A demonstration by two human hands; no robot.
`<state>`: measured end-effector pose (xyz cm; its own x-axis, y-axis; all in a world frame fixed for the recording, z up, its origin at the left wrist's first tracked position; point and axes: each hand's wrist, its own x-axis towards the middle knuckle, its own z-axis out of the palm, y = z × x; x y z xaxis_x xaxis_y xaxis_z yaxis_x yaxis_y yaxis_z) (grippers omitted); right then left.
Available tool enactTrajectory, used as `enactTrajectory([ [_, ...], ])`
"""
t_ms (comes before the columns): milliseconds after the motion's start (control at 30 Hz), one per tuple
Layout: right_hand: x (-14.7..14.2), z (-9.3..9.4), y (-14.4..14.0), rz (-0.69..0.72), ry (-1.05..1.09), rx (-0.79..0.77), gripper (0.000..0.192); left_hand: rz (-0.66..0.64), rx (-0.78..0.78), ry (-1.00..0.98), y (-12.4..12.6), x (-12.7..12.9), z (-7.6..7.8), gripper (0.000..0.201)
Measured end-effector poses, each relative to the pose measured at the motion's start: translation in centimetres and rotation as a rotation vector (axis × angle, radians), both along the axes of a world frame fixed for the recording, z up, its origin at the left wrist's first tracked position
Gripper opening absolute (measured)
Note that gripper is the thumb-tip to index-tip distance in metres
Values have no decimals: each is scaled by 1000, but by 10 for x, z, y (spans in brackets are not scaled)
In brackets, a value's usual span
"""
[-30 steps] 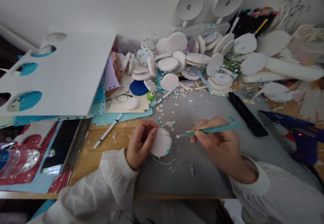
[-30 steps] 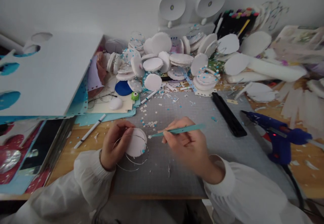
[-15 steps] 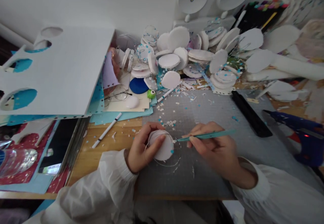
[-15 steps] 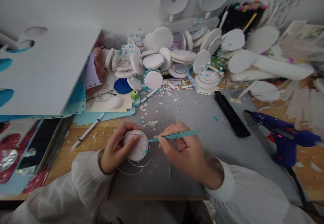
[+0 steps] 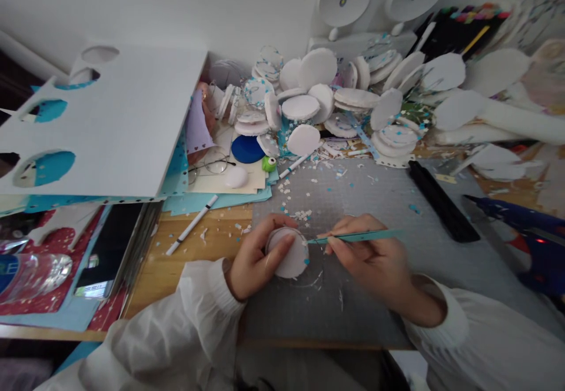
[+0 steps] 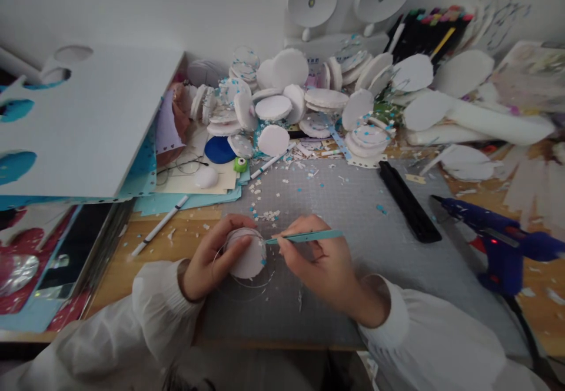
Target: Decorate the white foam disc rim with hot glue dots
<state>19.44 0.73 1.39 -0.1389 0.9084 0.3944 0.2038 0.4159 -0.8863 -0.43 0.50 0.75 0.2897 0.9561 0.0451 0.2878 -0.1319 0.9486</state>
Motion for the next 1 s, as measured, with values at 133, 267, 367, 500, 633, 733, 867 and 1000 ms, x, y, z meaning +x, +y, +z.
enactTrajectory([
  [133,0,0,1,-10,-39,37,11,-2,-30,-13,-1,0,0,20],
  [267,1,-2,1,3,-67,67,12,-7,-41,-12,-1,0,1,21],
  [367,2,-5,0,5,-72,63,11,-5,-44,-9,-1,0,1,21],
  [500,3,-7,-1,23,-69,51,11,4,-28,2,-1,0,1,21],
  [633,2,-6,-2,25,-56,83,14,-4,-21,0,-1,0,0,20],
  [733,0,-3,-2,33,-54,118,21,-1,-9,0,-1,-1,0,21],
  [867,-1,1,-4,32,-35,175,25,4,17,-13,-2,-1,0,20],
  [1000,1,3,-6,45,-70,241,32,-15,19,-29,-3,-2,0,20],
])
